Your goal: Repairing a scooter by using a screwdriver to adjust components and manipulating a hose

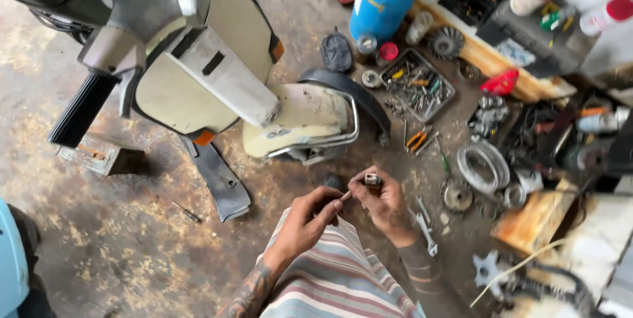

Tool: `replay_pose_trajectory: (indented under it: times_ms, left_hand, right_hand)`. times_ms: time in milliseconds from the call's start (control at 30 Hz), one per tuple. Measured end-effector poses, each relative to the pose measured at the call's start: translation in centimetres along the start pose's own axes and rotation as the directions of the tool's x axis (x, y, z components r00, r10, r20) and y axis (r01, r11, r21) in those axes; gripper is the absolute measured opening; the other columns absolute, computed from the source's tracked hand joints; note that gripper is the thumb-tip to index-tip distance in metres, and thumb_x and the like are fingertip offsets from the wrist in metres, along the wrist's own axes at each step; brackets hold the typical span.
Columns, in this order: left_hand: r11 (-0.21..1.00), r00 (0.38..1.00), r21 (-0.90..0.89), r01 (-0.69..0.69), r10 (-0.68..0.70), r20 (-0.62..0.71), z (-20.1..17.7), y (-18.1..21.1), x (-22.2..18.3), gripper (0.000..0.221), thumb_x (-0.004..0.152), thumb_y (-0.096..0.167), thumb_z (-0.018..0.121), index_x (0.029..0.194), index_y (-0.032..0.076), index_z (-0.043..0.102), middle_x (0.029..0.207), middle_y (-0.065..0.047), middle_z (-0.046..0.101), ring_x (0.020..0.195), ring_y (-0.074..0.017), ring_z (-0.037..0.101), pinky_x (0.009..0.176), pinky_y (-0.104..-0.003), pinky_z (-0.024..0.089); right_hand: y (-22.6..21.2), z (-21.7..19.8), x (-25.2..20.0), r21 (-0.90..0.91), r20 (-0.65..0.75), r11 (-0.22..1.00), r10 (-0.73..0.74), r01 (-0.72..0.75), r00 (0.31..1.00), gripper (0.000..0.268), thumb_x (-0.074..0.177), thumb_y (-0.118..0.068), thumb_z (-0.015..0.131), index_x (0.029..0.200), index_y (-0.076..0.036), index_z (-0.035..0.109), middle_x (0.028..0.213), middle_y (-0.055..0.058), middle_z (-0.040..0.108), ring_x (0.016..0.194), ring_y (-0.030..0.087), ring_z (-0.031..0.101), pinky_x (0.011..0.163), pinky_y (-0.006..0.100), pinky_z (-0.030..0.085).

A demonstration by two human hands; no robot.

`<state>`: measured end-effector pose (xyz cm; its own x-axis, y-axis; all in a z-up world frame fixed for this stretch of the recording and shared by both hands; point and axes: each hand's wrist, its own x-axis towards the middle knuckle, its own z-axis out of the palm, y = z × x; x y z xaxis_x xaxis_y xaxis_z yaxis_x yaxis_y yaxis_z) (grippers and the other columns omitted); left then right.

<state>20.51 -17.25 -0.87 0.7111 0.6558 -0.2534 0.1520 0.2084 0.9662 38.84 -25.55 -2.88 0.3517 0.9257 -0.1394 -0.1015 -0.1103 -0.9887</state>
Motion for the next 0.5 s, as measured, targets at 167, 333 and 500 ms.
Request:
replay_pose_trajectory:
  times_ms: [167,333,500]
  left_hand:
    - [0.989,0.993,-0.109,-0.104,0.109,0.038,-5.7,-7.8,-8.5,0.018,0.098,0.013,0.068,0.110,0.001,0.075,0.075,-0.016,0.076,0.064,-0.0214,0.074,0.062,-0.036,0.061]
    - [0.997,0.983,-0.038,0.061,-0.054,0.175,-10.0,-10.0,-18.2,0.017,0.098,0.016,0.071,0.109,0.004,0.075,0.077,-0.016,0.074,0.071,-0.0222,0.071,0.071,-0.039,0.060]
    - [0.987,0.909,0.159,0.032,-0.095,0.407,-16.2,-7.5,-22.2,0.023,0.087,0.010,0.061,0.108,0.003,0.068,0.083,-0.007,0.072,0.065,-0.0207,0.059,0.061,-0.033,0.048]
  right_hand:
    - [4.9,7.6,-7.0,-0.005,-0.275,0.999,0.037,-0.040,0.961,0.018,0.085,-0.014,0.082,0.091,0.000,0.073,0.060,0.016,0.069,0.043,0.009,0.054,0.038,0.020,0.043]
    - [8.8,15.5,-18.3,0.155,-0.451,0.975,0.212,-0.158,0.867,0.016,0.091,-0.011,0.076,0.092,0.003,0.068,0.060,0.020,0.066,0.036,0.011,0.047,0.032,0.022,0.036]
    - [10.9,21.5,-23.8,0.346,-0.305,0.910,0.339,-0.228,0.890,0.011,0.093,-0.005,0.069,0.102,0.001,0.070,0.079,0.015,0.073,0.049,0.012,0.052,0.042,0.025,0.041]
